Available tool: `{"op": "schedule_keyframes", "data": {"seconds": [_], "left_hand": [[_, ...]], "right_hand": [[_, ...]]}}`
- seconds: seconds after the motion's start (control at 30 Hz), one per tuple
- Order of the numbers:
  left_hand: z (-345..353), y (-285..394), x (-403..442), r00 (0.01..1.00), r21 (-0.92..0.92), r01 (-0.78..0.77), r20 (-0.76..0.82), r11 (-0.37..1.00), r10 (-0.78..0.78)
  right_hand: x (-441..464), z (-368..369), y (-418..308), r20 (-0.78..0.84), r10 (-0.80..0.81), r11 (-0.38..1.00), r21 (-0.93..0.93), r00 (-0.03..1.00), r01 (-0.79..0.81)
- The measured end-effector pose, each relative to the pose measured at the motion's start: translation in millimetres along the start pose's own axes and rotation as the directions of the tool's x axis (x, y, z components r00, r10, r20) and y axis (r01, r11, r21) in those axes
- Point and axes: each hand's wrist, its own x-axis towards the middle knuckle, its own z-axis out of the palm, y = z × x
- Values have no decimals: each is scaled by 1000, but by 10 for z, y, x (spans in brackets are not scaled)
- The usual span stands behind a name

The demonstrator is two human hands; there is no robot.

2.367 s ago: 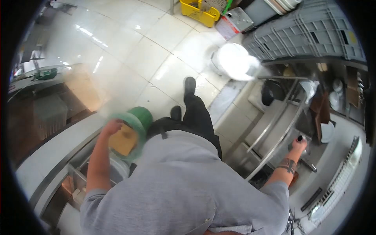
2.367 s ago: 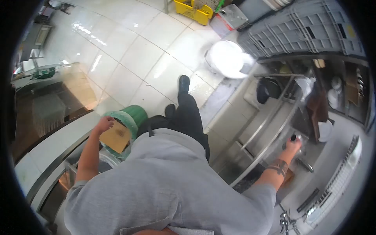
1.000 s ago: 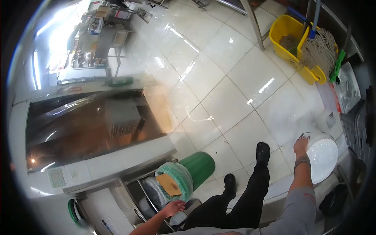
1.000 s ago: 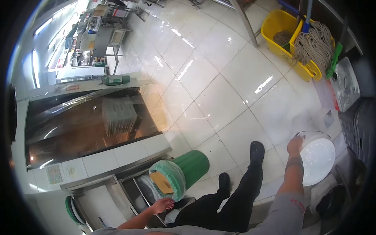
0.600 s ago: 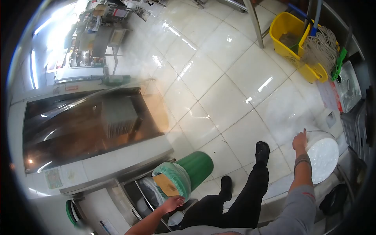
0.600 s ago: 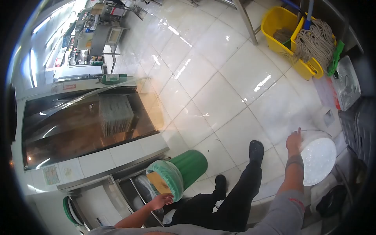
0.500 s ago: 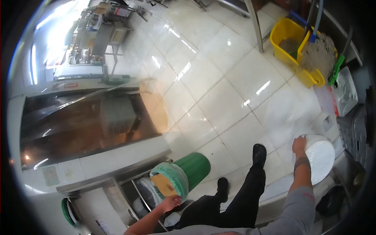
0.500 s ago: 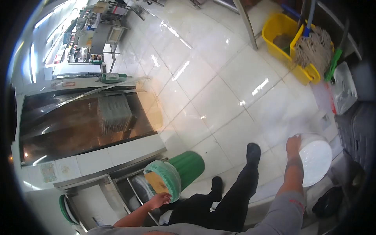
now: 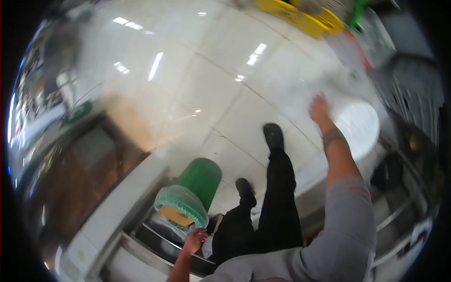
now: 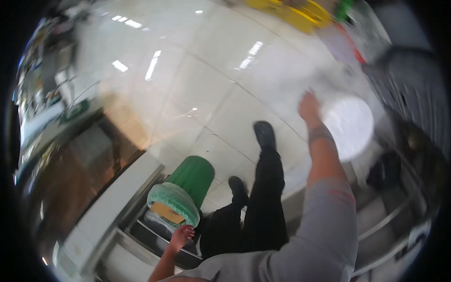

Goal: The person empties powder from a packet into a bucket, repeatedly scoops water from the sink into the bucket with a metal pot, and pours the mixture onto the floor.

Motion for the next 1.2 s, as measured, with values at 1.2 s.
{"op": "schedule_keyframes", "data": {"seconds": [1.2], "left_hand": [[-1736, -784, 1196, 930, 124, -358, 132, 926, 342]], "right_hand": [[-1775, -1800, -30, 535, 482, -327, 845, 694, -424]]}}
